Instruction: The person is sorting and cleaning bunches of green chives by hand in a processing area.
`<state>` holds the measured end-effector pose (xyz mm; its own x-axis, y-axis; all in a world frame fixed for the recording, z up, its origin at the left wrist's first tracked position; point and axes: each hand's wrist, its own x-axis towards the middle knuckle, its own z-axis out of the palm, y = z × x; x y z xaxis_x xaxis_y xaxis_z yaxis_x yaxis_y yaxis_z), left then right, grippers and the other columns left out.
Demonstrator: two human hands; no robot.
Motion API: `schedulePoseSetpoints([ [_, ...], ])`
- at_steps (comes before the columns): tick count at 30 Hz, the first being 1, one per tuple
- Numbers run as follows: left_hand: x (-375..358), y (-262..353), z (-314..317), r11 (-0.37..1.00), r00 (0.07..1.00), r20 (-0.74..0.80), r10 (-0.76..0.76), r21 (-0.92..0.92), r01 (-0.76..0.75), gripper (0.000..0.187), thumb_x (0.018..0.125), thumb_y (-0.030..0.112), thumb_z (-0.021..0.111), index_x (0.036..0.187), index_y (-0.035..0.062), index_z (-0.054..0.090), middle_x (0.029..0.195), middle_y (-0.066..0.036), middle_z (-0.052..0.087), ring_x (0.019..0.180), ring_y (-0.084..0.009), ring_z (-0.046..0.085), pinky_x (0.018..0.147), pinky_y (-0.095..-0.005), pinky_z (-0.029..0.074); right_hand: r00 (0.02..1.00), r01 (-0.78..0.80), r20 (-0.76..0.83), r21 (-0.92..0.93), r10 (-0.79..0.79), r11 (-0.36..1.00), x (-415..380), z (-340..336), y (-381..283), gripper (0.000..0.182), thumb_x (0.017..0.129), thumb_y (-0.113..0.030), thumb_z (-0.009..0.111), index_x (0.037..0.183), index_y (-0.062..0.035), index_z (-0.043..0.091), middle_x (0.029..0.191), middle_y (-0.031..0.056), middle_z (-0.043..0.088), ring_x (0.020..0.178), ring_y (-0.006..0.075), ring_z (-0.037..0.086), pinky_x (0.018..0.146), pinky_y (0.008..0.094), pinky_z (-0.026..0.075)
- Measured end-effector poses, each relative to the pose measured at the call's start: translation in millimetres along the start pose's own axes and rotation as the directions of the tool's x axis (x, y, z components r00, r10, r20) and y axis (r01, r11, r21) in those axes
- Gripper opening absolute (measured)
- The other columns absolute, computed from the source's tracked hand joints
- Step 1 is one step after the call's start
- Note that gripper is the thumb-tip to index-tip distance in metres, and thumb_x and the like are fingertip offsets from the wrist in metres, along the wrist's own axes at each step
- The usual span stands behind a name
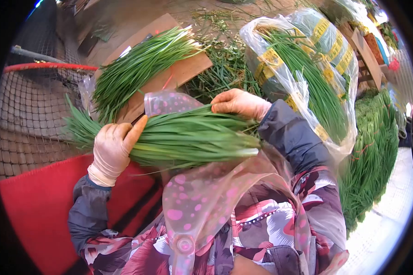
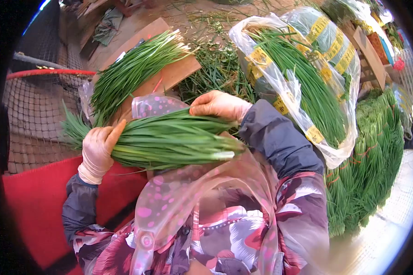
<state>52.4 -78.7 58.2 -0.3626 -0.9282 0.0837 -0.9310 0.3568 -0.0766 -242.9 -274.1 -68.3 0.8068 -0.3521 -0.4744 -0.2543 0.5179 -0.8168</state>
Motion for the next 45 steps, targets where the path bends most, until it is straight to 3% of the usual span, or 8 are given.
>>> schedulePoseSetpoints([
  [9, -17, -3, 6, 0.672, 0.930, 0.297, -0.217, -0.645, 0.363, 0.068, 0.069, -0.001, 0.075, 0.132, 0.0040, 0.050, 0.100, -0.010, 0.067, 0.084, -0.0260, 0.067, 0.076, -0.0332, 0.054, 0.840, -0.356, -0.509, -0.779, -0.188, 0.517, -63, -120, 72, 0.028, 0.091, -0.024, 0.055, 0.089, -0.0007, 0.070, 0.074, 0.0112, 0.070, 0.066, 0.0259, 0.068, 0.068, 0.0383, 0.055],
  [10, -32, -7, 17, 0.398, 0.871, 0.408, -0.274, -0.776, 0.489, 0.067, 0.069, -0.002, 0.078, 0.130, 0.0027, 0.051, 0.103, -0.010, 0.067, 0.086, -0.0230, 0.068, 0.078, -0.0314, 0.055, 0.819, -0.573, -0.498, -0.691, 0.285, 0.440, -65, -138, 87, 0.033, 0.090, -0.030, 0.057, 0.103, -0.0018, 0.068, 0.089, 0.0157, 0.071, 0.079, 0.0251, 0.068, 0.074, 0.0385, 0.055],
  [12, -35, 11, 15, -0.167, 0.686, 0.685, -0.247, -0.727, 0.666, 0.061, 0.070, -0.009, 0.075, 0.126, 0.0039, 0.053, 0.099, -0.010, 0.067, 0.081, -0.0189, 0.067, 0.072, -0.0310, 0.057, 0.951, -0.188, -0.292, -0.809, -0.103, 0.558, -85, -106, 103, 0.046, 0.089, -0.036, 0.061, 0.121, -0.0038, 0.060, 0.108, 0.0174, 0.067, 0.098, 0.0210, 0.066, 0.081, 0.0357, 0.053],
  [16, -14, 55, 17, -0.480, 0.565, 0.814, -0.132, -0.551, 0.682, 0.051, 0.073, -0.010, 0.069, 0.120, 0.0038, 0.057, 0.091, -0.013, 0.066, 0.066, -0.0208, 0.065, 0.061, -0.0313, 0.055, 0.900, 0.347, -0.294, 0.036, -0.322, 0.937, -51, -20, 78, 0.050, 0.088, -0.041, 0.066, 0.123, -0.0059, 0.058, 0.103, 0.0085, 0.066, 0.096, 0.0171, 0.061, 0.082, 0.0327, 0.049],
  [20, -10, 89, 30, -0.581, 0.620, 0.777, -0.110, -0.556, 0.594, 0.048, 0.073, -0.010, 0.065, 0.119, 0.0031, 0.060, 0.092, -0.010, 0.068, 0.079, -0.0185, 0.066, 0.072, -0.0300, 0.053, 0.713, 0.316, -0.674, 0.065, -0.192, 0.947, -58, -22, 53, 0.024, 0.093, -0.026, 0.064, 0.105, -0.0059, 0.063, 0.076, -0.0045, 0.061, 0.057, 0.0038, 0.049, 0.046, 0.0215, 0.037],
  [30, -12, 111, 27, -0.623, 0.679, 0.728, -0.094, -0.575, 0.530, 0.059, 0.072, -0.012, 0.058, 0.130, -0.0017, 0.054, 0.124, -0.012, 0.063, 0.110, -0.0208, 0.061, 0.095, -0.0335, 0.047, 0.368, 0.531, -0.894, -0.023, -0.255, 0.847, -99, -133, 50, 0.018, 0.088, -0.020, 0.065, 0.096, -0.0041, 0.067, 0.064, -0.0002, 0.056, 0.050, 0.0082, 0.045, 0.045, 0.0237, 0.035],
  [36, -22, 106, 36, -0.620, 0.673, 0.736, -0.069, -0.560, 0.549, 0.058, 0.071, -0.012, 0.061, 0.128, 0.0000, 0.056, 0.123, -0.010, 0.063, 0.109, -0.0196, 0.062, 0.096, -0.0328, 0.047, 0.706, 0.184, 0.058, -0.977, -0.706, 0.104, -69, -58, -11, 0.049, 0.071, -0.021, 0.081, 0.114, -0.0041, 0.064, 0.108, 0.0171, 0.065, 0.099, 0.0352, 0.062, 0.084, 0.0390, 0.051],
  [45, -38, 100, 38, -0.645, 0.654, 0.748, -0.111, -0.556, 0.525, 0.059, 0.070, -0.012, 0.060, 0.127, 0.0007, 0.057, 0.121, -0.009, 0.064, 0.108, -0.0190, 0.062, 0.095, -0.0329, 0.047, 0.953, 0.169, -0.062, -0.700, -0.296, 0.694, -64, -32, 0, 0.033, 0.081, -0.022, 0.075, 0.108, -0.0033, 0.069, 0.095, 0.0095, 0.071, 0.091, 0.0164, 0.063, 0.085, 0.0313, 0.048],
])
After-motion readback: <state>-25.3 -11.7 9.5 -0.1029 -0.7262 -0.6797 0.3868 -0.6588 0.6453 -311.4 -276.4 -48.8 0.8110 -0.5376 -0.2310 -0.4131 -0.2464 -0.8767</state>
